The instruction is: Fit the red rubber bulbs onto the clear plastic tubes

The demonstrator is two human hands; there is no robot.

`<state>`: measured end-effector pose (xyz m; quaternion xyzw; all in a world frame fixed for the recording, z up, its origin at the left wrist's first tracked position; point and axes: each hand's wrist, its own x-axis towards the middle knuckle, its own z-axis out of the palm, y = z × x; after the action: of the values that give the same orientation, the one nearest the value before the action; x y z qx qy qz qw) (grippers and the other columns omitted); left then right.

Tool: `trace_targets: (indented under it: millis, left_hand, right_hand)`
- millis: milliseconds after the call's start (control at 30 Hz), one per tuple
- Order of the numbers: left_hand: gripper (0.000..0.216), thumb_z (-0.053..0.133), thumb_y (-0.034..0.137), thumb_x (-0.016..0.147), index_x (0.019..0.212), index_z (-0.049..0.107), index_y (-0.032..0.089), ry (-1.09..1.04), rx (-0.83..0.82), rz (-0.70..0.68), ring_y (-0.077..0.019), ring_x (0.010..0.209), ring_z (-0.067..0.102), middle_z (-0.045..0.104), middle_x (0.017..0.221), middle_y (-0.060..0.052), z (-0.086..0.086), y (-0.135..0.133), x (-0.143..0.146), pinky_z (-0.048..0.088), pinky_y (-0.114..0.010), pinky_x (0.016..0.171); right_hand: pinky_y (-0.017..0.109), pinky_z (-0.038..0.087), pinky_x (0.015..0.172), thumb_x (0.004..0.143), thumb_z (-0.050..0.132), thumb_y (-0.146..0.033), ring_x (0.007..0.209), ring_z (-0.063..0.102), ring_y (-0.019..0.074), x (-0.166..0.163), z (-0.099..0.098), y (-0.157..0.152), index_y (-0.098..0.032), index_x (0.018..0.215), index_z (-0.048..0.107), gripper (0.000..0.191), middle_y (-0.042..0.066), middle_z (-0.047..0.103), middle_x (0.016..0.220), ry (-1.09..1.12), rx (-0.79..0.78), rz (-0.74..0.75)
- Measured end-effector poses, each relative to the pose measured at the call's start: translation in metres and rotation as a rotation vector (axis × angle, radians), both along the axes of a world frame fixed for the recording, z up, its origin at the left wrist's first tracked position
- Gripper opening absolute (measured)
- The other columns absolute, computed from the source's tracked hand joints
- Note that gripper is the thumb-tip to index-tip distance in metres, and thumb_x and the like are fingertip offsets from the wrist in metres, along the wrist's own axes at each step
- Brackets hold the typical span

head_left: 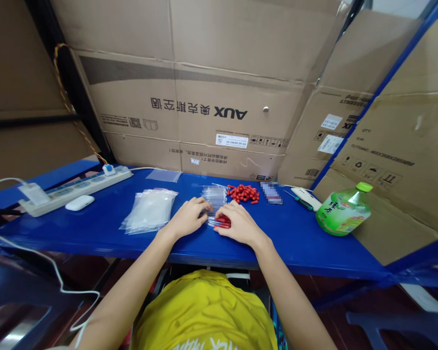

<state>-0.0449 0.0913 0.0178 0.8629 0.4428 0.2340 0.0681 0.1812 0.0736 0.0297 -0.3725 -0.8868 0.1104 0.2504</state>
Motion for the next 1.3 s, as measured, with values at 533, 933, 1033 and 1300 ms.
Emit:
trace_targets:
  millis: [533,933,1033,1300]
  left_hand:
    - [0.017,0.055,0.02,0.097,0.097,0.072,0.021,-0.044,-0.018,0.058,-0.0237,0.098,0.065,0.071,0.103,-0.006,-0.002,0.006,-0.004,0.048,-0.035,0.09]
    - [0.021,0.056,0.017,0.093,0.097,0.076,0.021,-0.081,-0.028,0.023,-0.0219,0.095,0.065,0.066,0.1,-0.007,-0.003,0.008,-0.008,0.05,-0.032,0.086]
    - [0.024,0.054,0.014,0.094,0.098,0.076,0.021,-0.076,-0.045,-0.013,-0.0218,0.096,0.066,0.067,0.101,-0.008,-0.002,0.007,-0.007,0.051,-0.032,0.088]
    - [0.015,0.061,0.027,0.095,0.098,0.074,0.02,-0.087,-0.091,0.002,-0.0236,0.097,0.064,0.066,0.101,-0.008,-0.006,0.01,-0.007,0.049,-0.034,0.087]
  right_hand:
    - [0.031,0.045,0.085,0.091,0.066,-0.013,0.093,0.058,0.0186,0.005,-0.002,0.004,-0.023,0.097,0.07,0.012,0.002,0.067,0.092,0.136,-0.084,-0.054]
    - [0.032,0.044,0.086,0.09,0.063,-0.015,0.096,0.057,0.0202,0.009,-0.005,0.01,-0.023,0.096,0.069,0.012,0.002,0.071,0.095,0.1,-0.096,-0.147]
    - [0.034,0.044,0.09,0.096,0.058,-0.019,0.101,0.058,0.0213,0.008,-0.007,0.011,-0.024,0.101,0.069,0.012,0.003,0.071,0.1,0.059,-0.068,-0.201]
    - [0.033,0.043,0.089,0.103,0.057,-0.035,0.104,0.06,0.0212,0.006,-0.005,0.006,-0.024,0.103,0.07,0.018,0.004,0.071,0.104,-0.019,-0.116,-0.21]
